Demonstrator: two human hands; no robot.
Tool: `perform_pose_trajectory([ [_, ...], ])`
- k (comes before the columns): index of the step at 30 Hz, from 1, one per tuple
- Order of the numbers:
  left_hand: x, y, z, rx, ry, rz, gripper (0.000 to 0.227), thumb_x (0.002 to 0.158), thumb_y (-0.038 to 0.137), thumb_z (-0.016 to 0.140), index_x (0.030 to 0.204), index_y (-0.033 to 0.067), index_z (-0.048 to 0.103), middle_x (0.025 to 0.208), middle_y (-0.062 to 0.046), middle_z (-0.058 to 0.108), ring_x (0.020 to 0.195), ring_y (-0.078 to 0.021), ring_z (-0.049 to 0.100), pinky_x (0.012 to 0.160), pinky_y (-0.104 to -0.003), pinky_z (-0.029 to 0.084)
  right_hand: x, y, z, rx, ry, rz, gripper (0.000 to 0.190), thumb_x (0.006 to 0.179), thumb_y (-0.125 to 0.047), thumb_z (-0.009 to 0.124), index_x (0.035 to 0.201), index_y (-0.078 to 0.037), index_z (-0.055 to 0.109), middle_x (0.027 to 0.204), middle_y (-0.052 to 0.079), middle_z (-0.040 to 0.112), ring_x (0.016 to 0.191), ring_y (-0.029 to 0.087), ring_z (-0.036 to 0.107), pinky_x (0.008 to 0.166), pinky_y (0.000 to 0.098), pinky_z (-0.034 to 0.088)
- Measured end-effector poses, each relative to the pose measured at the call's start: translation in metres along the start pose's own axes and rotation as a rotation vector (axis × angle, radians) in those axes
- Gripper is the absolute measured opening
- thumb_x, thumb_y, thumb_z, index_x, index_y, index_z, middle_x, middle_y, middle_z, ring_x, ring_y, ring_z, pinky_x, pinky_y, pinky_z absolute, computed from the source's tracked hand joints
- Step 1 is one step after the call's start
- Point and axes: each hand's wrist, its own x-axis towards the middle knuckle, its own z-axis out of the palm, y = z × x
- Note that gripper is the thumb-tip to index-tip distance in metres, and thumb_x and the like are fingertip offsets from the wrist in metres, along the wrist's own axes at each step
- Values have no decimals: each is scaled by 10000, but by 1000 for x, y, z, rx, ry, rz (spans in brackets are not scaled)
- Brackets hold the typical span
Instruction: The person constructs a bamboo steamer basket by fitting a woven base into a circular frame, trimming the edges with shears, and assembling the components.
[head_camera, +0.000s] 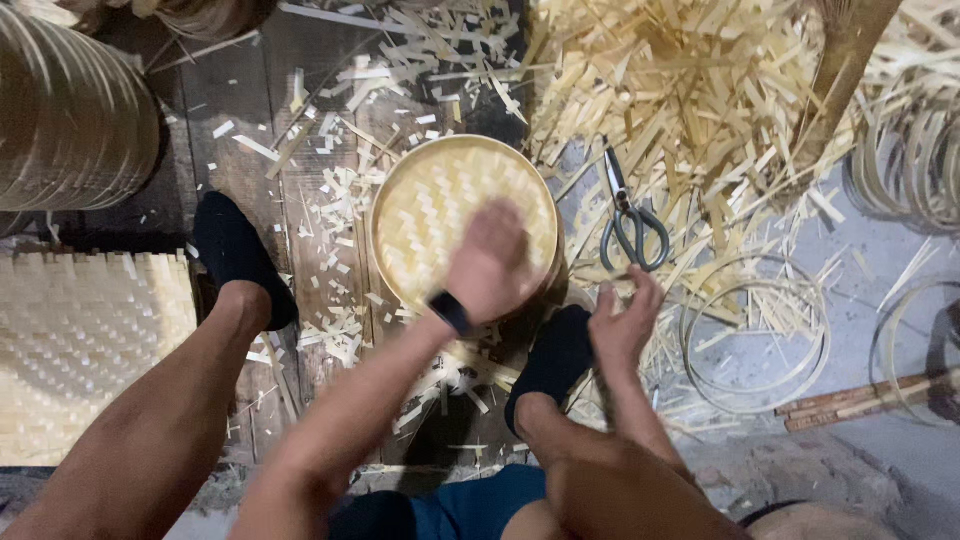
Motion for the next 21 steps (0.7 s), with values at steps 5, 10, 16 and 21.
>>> perform_pose_trajectory([
  [5, -70, 32, 41, 99, -183, -27, 671, 845, 119, 673, 1481, -26, 516, 1612, -263, 387, 1552, -394, 306, 1297, -508, 211, -36, 9, 30, -257, -2, -430, 283, 917, -165, 702, 1162, -34, 650, 1172, 172, 652, 1139, 357, 593, 990, 489, 475],
  [10, -96, -41, 0, 326, -423, 198, 774, 778, 113, 615, 1529, 72, 433, 1652, -158, 339, 1522, -303, 301, 1246, -493, 178, -35, 33, 40, -355, 15, -445, 200, 909, -179, 699, 1084, -83, 711, 1091, 140, 696, 1122, 386, 599, 995, 494, 447],
  [16, -46, -163, -174, 296, -267, 258, 502, 970, 162, 517, 1471, 130, 509, 1500, -124, 517, 1290, -243, 542, 1074, -408, 450, -25, 61, 51, -261, 18, -512, 183, 865, -141, 695, 1035, -77, 720, 1068, 130, 730, 1044, 367, 619, 971, 482, 470],
  [21, -32, -248, -386, 896, 232, 277, 446, 836, 67, 602, 1273, 113, 677, 1344, -70, 621, 1277, -270, 564, 1054, -431, 499, -18, 75, 58, -304, 34, -492, 171, 868, -159, 707, 1028, -102, 730, 1064, 124, 727, 1050, 377, 619, 962, 495, 486],
])
